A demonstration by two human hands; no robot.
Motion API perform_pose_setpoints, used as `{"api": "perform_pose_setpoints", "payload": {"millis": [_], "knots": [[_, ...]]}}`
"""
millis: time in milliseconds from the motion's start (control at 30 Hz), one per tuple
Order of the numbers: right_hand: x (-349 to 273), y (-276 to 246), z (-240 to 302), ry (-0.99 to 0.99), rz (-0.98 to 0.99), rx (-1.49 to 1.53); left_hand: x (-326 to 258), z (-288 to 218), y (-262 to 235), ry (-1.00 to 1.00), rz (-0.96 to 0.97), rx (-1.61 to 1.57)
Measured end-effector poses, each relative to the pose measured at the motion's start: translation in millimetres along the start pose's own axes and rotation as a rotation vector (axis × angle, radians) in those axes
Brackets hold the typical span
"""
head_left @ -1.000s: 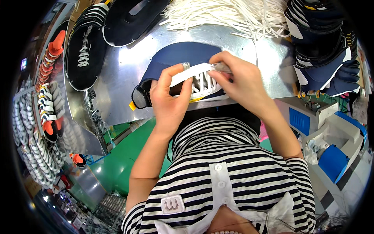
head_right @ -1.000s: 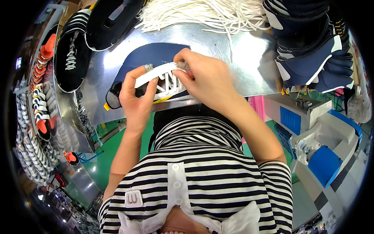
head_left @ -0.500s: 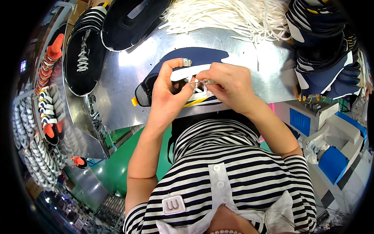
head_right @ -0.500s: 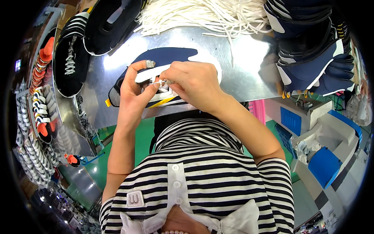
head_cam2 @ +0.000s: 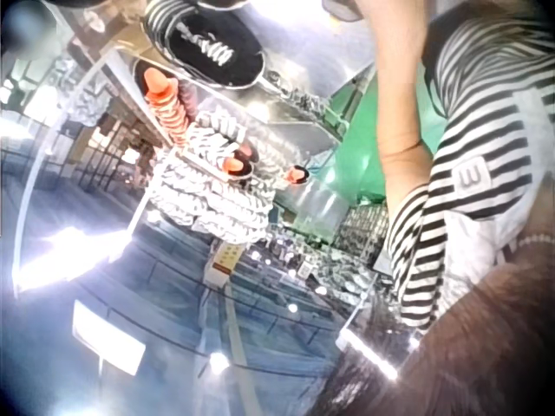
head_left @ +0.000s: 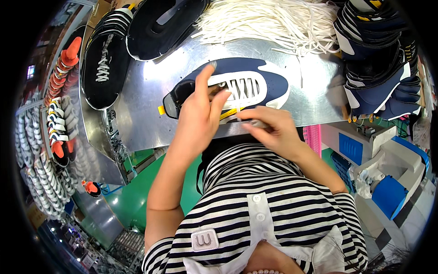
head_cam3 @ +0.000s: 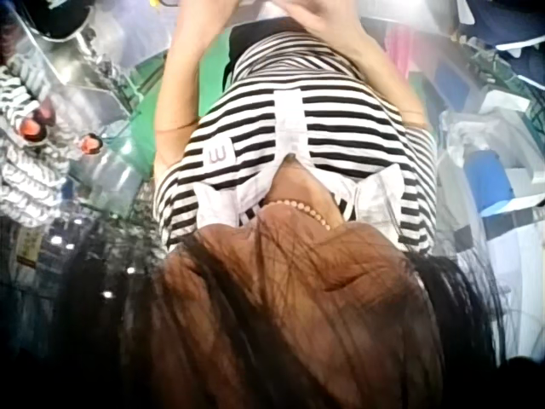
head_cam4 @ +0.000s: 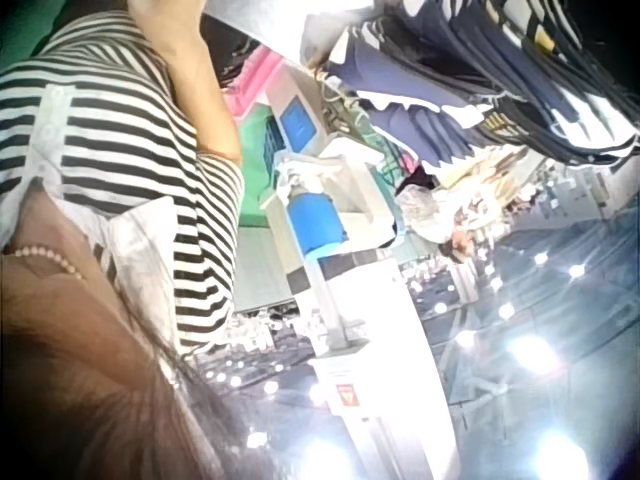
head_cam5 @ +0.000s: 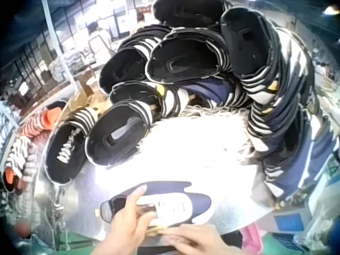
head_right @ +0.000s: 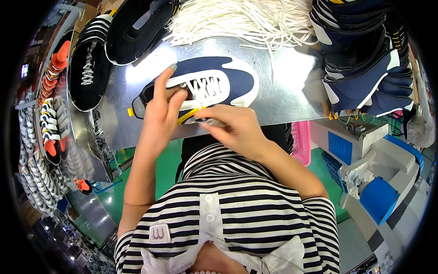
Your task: The person threads white shoelaces through the eyelets of a blue and white sneaker. They pull the laces through the holes and arrange them across the top of the shoe.
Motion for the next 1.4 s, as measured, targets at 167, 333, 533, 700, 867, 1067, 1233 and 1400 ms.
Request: {"api": "perform_pose_setpoints", "payload": {"millis": [167, 333, 533, 700, 867, 1067, 1233, 1400], "knots": [[-19, -13, -34, 0.509, -0.038, 0.126, -36, -15, -13, 0.256, -0.084, 0.192], [-4, 8, -39, 0.438, -0.124, 0.258, -38, -9, -5, 0.189, -0.066, 0.239], [14, 17, -40, 0.362, -0.219, 0.531, -32, -5, -3, 0.133, -0.019, 0.144], [21, 19, -33, 0.19, -0.247, 0.398, -29, -3, 0, 0.114, -0.084, 0.258], [-2, 6, -13, 0.271, -0.112, 0.151, -26, -1, 0, 0.039, -0.054, 0.296], [-7, 10, -17, 0.29, -0.012, -0.056, -26, -4, 2, 0.111, -0.073, 0.311], [10, 18, -16, 0.25, 0.01, -0.203, -36, -17, 8, 0.408, -0.156, 0.37], [23, 23, -16, 0.251, 0.073, -0.315, -35, -17, 10, 0.363, -0.148, 0.367]]}}
Point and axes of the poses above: each hand's wrist, its own x-axis towards the middle knuckle, its own y-axis out of the palm, z = x × y, the point moved 9 cm from there along x, towards the middle knuckle, and after that the axes turned 10 degrees about x, right-handed, at the moved point
